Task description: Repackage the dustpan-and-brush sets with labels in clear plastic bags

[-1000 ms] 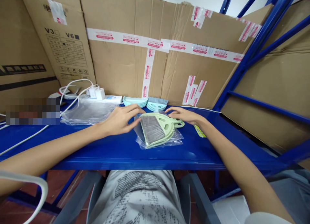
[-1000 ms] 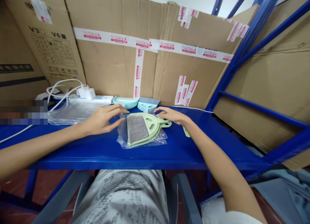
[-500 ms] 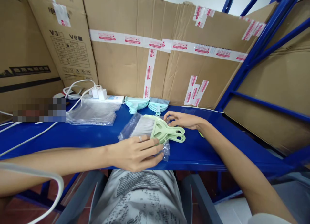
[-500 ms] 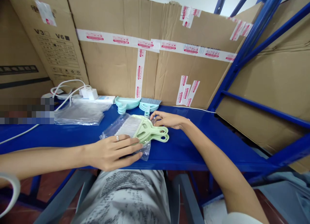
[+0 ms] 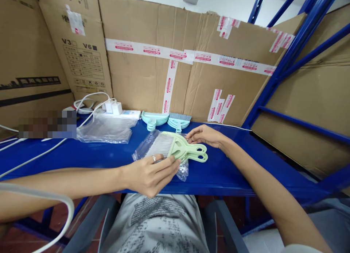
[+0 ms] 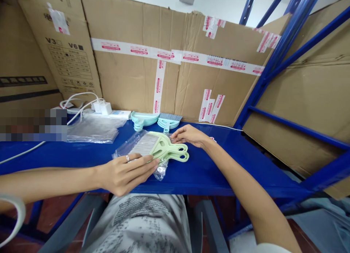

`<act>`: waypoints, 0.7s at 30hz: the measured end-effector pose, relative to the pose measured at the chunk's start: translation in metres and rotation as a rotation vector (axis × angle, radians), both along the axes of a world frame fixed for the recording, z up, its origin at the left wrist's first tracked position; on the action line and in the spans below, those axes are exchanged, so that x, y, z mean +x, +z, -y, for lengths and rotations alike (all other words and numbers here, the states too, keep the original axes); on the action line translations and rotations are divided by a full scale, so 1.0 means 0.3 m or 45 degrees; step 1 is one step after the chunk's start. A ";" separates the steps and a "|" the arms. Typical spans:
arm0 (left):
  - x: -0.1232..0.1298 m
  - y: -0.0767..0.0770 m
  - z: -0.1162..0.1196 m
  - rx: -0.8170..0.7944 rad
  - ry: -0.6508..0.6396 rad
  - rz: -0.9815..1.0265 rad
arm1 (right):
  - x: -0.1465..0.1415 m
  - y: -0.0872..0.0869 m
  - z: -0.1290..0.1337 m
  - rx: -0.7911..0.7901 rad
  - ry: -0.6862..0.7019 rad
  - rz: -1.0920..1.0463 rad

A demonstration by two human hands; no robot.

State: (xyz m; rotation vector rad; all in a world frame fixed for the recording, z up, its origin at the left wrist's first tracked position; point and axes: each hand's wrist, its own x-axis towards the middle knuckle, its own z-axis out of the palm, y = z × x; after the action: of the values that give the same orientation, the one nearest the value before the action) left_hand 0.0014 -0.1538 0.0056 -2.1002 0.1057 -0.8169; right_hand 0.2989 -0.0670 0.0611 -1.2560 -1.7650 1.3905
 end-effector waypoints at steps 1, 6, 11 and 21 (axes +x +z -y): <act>-0.003 -0.001 -0.002 0.010 0.000 0.014 | -0.001 0.000 0.001 0.032 -0.001 -0.011; -0.021 0.024 -0.052 -0.113 -0.081 0.186 | 0.007 0.012 0.000 0.157 -0.018 -0.061; -0.050 0.105 -0.120 -0.491 -0.237 0.515 | 0.021 0.030 -0.011 0.426 -0.120 -0.095; -0.074 0.161 -0.154 -0.690 -0.182 0.858 | -0.015 0.046 0.022 1.305 -0.242 0.063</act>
State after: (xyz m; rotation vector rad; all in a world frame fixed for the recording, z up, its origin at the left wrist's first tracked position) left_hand -0.0207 -0.1077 0.0539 -2.1860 -0.3694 -1.7483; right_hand 0.2942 -0.0734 0.0747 -0.8237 -1.9044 0.2195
